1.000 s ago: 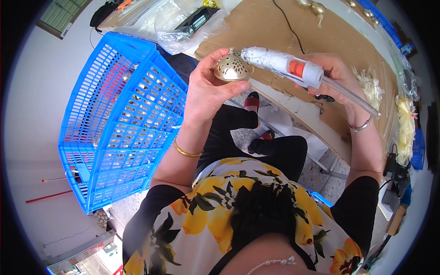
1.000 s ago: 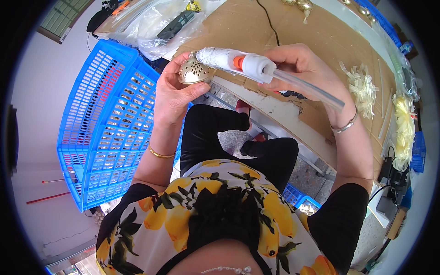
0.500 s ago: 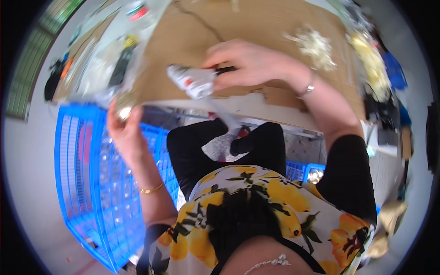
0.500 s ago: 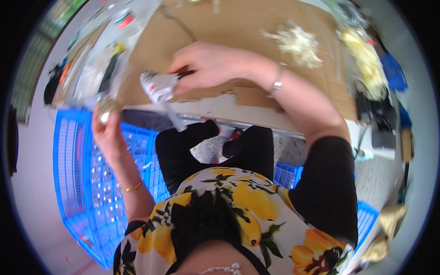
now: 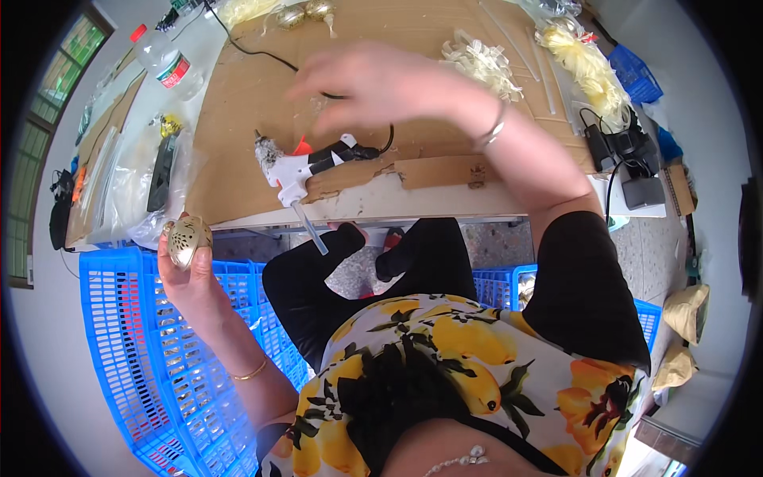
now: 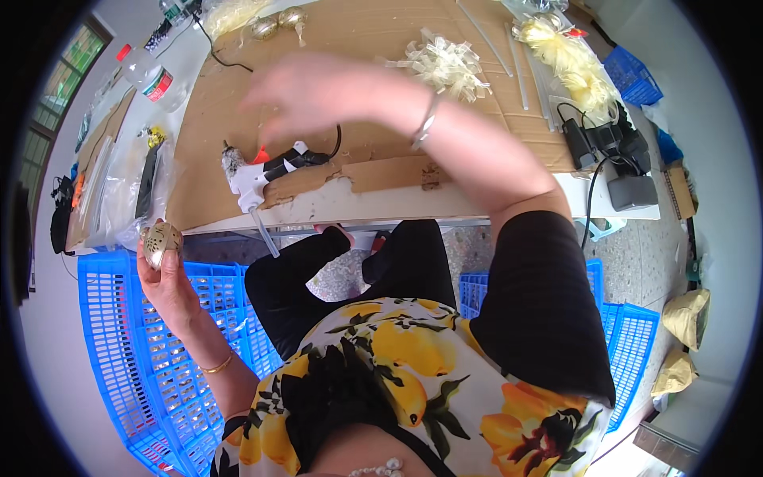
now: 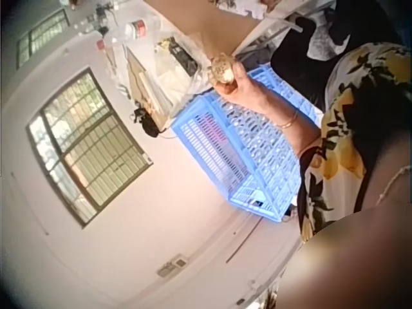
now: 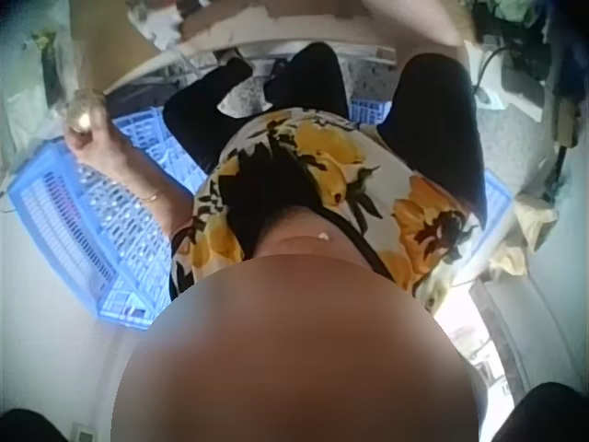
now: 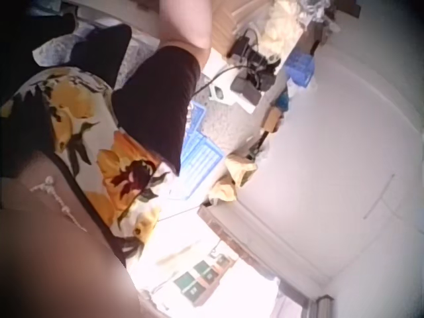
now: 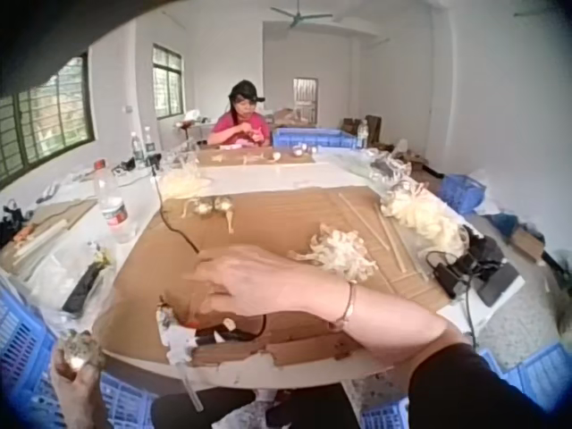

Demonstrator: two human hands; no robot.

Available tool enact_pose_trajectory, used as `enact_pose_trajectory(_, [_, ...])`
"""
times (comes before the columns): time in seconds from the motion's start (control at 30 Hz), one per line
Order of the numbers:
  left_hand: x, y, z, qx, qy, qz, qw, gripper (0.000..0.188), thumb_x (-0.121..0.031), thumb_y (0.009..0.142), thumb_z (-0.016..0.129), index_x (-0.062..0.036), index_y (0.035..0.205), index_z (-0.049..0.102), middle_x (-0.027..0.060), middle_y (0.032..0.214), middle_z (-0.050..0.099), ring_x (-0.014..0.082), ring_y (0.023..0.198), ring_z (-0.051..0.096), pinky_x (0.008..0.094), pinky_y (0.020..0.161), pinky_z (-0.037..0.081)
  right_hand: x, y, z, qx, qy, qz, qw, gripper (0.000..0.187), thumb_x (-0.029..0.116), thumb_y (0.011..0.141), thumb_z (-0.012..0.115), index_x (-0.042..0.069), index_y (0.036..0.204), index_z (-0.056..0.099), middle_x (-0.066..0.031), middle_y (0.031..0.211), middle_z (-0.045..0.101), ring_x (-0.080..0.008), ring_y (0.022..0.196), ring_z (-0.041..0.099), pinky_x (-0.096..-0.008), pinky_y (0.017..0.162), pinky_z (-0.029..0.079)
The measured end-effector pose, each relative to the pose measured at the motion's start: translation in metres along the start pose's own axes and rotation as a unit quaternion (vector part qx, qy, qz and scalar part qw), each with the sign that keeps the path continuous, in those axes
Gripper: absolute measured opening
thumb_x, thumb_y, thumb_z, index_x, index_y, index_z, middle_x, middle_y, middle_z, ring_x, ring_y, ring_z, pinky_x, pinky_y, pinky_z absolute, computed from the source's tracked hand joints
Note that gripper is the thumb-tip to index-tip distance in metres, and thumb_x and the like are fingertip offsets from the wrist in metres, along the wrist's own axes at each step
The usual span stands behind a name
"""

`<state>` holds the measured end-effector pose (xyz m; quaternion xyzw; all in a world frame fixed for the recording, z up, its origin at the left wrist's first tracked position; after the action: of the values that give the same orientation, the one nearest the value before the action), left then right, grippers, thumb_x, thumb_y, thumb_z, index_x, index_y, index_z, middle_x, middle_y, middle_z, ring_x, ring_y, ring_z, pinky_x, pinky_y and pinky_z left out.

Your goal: Attaching ribbon loops and decorative fibers to gold ornaments using a glue gun.

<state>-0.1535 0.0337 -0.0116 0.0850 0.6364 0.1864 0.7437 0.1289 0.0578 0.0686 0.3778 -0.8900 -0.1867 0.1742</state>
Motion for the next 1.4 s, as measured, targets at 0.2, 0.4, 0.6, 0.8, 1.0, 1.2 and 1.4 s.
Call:
enact_pose_trajectory(0.2, [0.007,0.003,0.001,0.035,-0.018,0.006,0.999,0.054,0.001,0.078,0.063,0.0085,0.124,0.036,0.0223,0.119,0.050,0.0278,0.107,0.052,0.0381,0.094,0.044,-0.084,-0.046,-0.088,0.018,-0.105,0.209,0.972,0.018,0.004,0.072,0.059,0.001,0.089,0.065,-0.0091,0.077,0.064,-0.0143,0.068,0.059,-0.0258,0.063,0.048])
enact_pose_trajectory(0.4, [0.014,0.003,0.011,0.055,-0.041,0.009,0.998,0.052,0.004,0.077,0.061,0.0082,0.123,0.038,0.0218,0.119,0.050,0.0268,0.107,0.053,0.0376,0.093,0.044,-0.153,-0.104,-0.060,0.130,-0.126,0.359,0.916,0.025,0.012,0.075,0.062,0.006,0.099,0.064,-0.0104,0.093,0.062,-0.0189,0.082,0.059,-0.0299,0.073,0.047])
enact_pose_trajectory(0.6, [0.001,0.002,0.016,0.057,-0.067,-0.004,0.996,0.059,0.005,0.068,0.069,0.0059,0.120,0.041,0.0192,0.117,0.051,0.0242,0.108,0.051,0.0356,0.094,0.041,-0.174,-0.097,-0.064,0.091,-0.110,0.363,0.921,0.018,0.010,0.076,0.062,0.003,0.091,0.064,-0.0055,0.077,0.062,-0.0132,0.069,0.058,-0.0244,0.064,0.046])
enact_pose_trajectory(0.8, [-0.001,-0.002,0.013,0.055,-0.094,-0.004,0.994,0.059,0.005,0.067,0.069,0.0031,0.121,0.043,0.0184,0.117,0.052,0.0240,0.107,0.053,0.0346,0.093,0.042,-0.120,-0.061,-0.103,-0.002,-0.002,0.325,0.946,0.016,0.005,0.073,0.058,0.001,0.086,0.066,-0.0087,0.077,0.065,-0.0146,0.068,0.059,-0.0262,0.064,0.048])
enact_pose_trajectory(1.0, [-0.005,-0.012,0.046,0.105,-0.130,-0.026,0.986,0.061,0.008,0.066,0.068,0.0015,0.121,0.043,0.0174,0.115,0.055,0.0240,0.102,0.056,0.0334,0.089,0.044,-0.049,-0.036,-0.068,0.052,0.233,0.275,0.931,0.011,0.006,0.083,0.057,-0.003,0.090,0.060,-0.0023,0.073,0.059,-0.0065,0.063,0.054,-0.0192,0.060,0.045])
enact_pose_trajectory(1.2, [-0.008,-0.023,0.072,0.140,-0.166,-0.083,0.973,0.062,0.010,0.064,0.069,0.0028,0.120,0.043,0.0149,0.107,0.058,0.0197,0.094,0.059,0.0302,0.082,0.048,0.016,-0.013,-0.040,0.101,0.366,0.180,0.907,0.008,0.002,0.080,0.060,-0.002,0.087,0.061,-0.0031,0.076,0.060,-0.0077,0.064,0.054,-0.0201,0.060,0.045])
enact_pose_trajectory(1.4, [-0.003,-0.019,0.075,0.148,-0.115,-0.100,0.977,0.061,0.008,0.065,0.071,0.0046,0.119,0.044,0.0110,0.098,0.059,0.0164,0.088,0.059,0.0270,0.078,0.049,0.083,0.009,-0.020,0.144,0.355,0.003,0.924,0.007,-0.001,0.072,0.061,0.001,0.079,0.060,-0.0056,0.080,0.058,-0.0128,0.076,0.054,-0.0226,0.067,0.041])
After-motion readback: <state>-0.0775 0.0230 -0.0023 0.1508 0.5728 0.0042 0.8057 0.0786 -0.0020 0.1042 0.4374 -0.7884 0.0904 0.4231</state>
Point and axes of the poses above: each hand's wrist, its own y-axis towards the middle knuckle, its own z-axis out of the palm, x = y × z, the point moved 8 cm from there along y, towards the middle knuckle
